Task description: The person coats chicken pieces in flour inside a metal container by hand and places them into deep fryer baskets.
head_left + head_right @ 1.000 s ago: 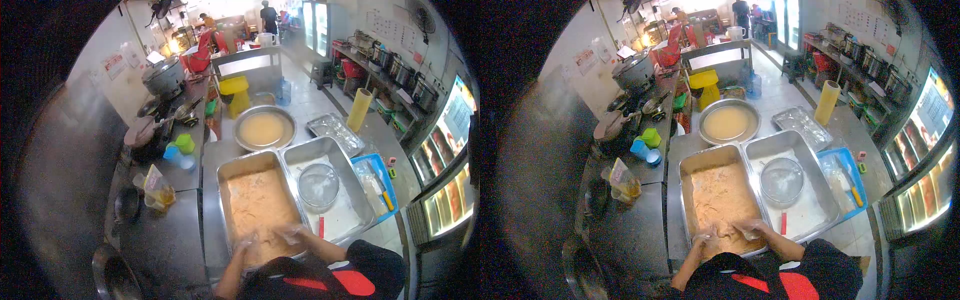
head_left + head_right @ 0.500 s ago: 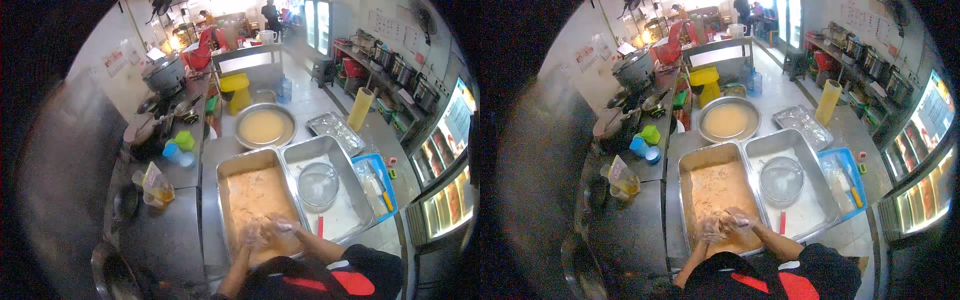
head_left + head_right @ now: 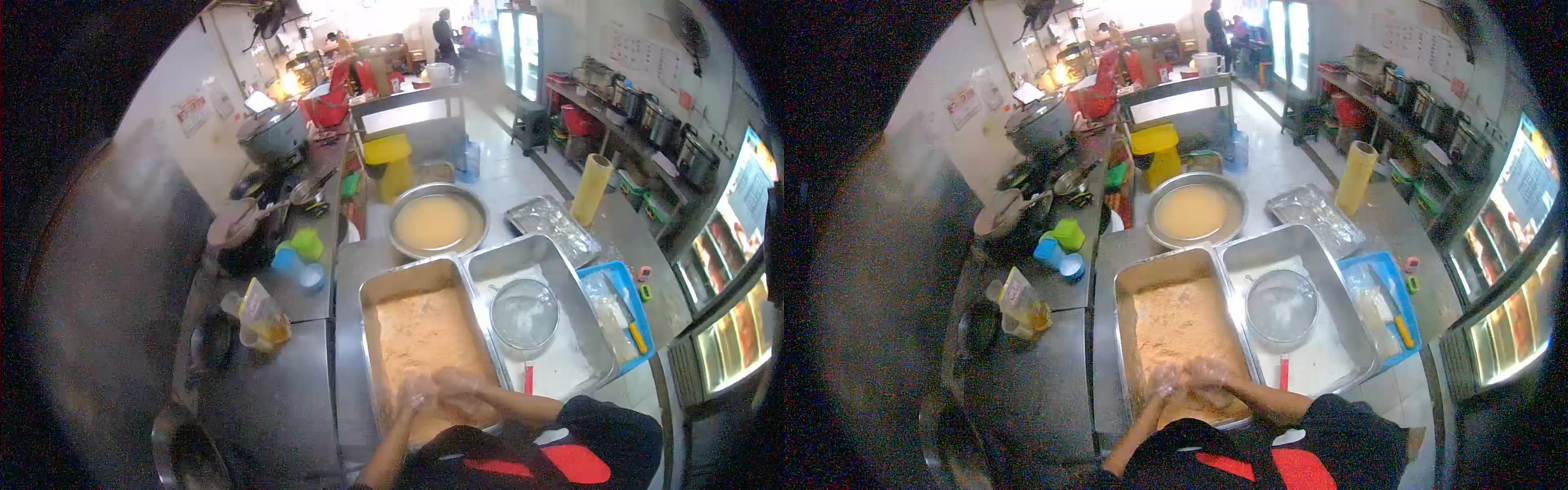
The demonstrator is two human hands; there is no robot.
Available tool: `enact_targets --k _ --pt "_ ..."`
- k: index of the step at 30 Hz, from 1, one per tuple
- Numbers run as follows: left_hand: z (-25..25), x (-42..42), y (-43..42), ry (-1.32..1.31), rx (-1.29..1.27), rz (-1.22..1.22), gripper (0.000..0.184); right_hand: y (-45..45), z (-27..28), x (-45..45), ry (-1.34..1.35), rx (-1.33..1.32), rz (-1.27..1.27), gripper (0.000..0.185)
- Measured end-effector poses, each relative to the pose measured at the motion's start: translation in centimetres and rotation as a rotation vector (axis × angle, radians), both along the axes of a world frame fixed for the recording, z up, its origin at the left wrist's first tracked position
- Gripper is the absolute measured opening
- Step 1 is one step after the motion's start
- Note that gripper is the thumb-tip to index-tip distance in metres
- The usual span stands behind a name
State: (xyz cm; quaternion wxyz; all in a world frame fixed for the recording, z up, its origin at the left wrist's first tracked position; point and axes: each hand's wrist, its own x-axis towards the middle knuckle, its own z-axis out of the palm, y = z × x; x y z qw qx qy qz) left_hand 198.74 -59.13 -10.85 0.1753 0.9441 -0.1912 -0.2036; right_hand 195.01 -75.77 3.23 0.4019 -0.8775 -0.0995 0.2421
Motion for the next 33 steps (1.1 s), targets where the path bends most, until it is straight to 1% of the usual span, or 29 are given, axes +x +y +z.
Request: enact_targets --k 2,4,6,9,10,12,13,14,17,18,20,21,22,23,24,25,26,27,28,29,30,31,32,33 --pt "0.5 -2.7 -0.6 -0.027 0.123 -0.152 0.038 0.6 -2.5 -2.4 -0.048 0.093 -0.018 0.043" --pt "1.0 -4.4 -1.4 0.002 0.106 -0.169 0.038 1.5 -4.8 -4.3 -0.099 0.155 -0.065 0.043" --pt "3.0 -4.9 -1.3 0.162 -0.158 0.053 0.036 1.9 -5.8 -4.6 -0.133 0.151 -0.107 0.043" --pt "5.6 -6.2 -1.0 0.402 -0.541 0.412 0.034 1.1 -7.5 -2.8 -0.120 0.006 -0.122 0.044" --pt "4.7 -5.1 -0.7 0.400 -0.561 0.430 0.033 0.5 -7.5 -2.4 -0.144 -0.053 -0.126 0.045" --pt "2.6 -3.3 -0.2 0.358 -0.504 0.361 0.033 -0.4 -5.4 -1.6 -0.235 -0.271 -0.143 0.045" --pt "2.0 -2.6 0.0 0.349 -0.472 0.333 0.032 -0.6 -2.9 -1.2 -0.254 -0.363 -0.163 0.046" --pt "1.5 -2.1 0.5 0.351 -0.445 0.304 0.032 -1.1 -0.1 0.0 0.009 -0.389 -0.199 0.039" --pt "0.9 -2.6 0.2 0.392 -0.446 0.295 0.031 -0.2 -2.8 -4.4 -0.276 -0.199 -0.234 0.038" --pt "0.6 -3.1 0.1 0.411 -0.478 0.321 0.031 0.6 -4.1 -2.8 -0.067 -0.184 -0.279 0.050" --pt "0.3 -3.8 -0.5 0.468 -0.610 0.405 0.031 1.1 -19.5 -2.6 0.021 0.360 -0.390 0.029" --pt "0.0 -4.0 -0.8 0.517 -0.719 0.458 0.031 1.4 -17.8 -2.7 -0.097 0.231 -0.366 0.034" --pt "-0.2 -3.8 -1.0 0.595 -0.869 0.509 0.031 1.6 -14.4 -2.5 -0.216 0.098 -0.341 0.039" --pt "-0.3 -3.7 -1.1 0.717 -1.056 0.559 0.031 0.8 -13.0 -2.1 -0.247 0.123 -0.366 0.039" --pt "-0.8 -3.5 -0.6 0.961 -1.347 0.568 0.032 0.1 -11.7 -1.8 -0.278 0.147 -0.390 0.039" --pt "-1.9 -2.9 0.2 1.372 -1.706 0.543 0.032 -0.6 -10.1 -2.0 -0.280 0.147 -0.372 0.038" --pt "-3.2 -2.4 1.0 1.863 -1.916 0.489 0.032 -1.5 -8.9 -1.8 -0.284 0.133 -0.347 0.037" --pt "-4.5 -1.9 2.0 2.142 -1.956 0.450 0.032 -2.4 -7.6 -1.9 -0.283 0.124 -0.321 0.036" --pt "-6.0 -1.7 2.7 2.150 -1.953 0.512 0.033 -3.7 -6.6 -1.6 -0.278 0.094 -0.294 0.036" --pt "-2.9 -3.4 5.4 1.355 -1.935 0.592 0.041 -4.8 -5.9 -1.6 -0.263 0.057 -0.273 0.035" --pt "-1.6 -3.0 5.7 0.787 -1.440 0.599 0.039 -5.4 -5.7 -1.9 -0.227 0.012 -0.254 0.034" --pt "-0.9 -2.5 5.4 0.266 -0.741 0.462 0.038 -6.0 -6.1 -2.0 -0.185 -0.029 -0.242 0.033" --pt "-0.4 -1.8 5.4 0.054 -0.437 0.411 0.037 -6.2 -7.3 -2.0 -0.149 -0.060 -0.231 0.033" --pt "-0.3 -1.3 5.1 -0.028 -0.315 0.385 0.035 -6.2 -9.0 -2.4 -0.122 -0.069 -0.224 0.032"
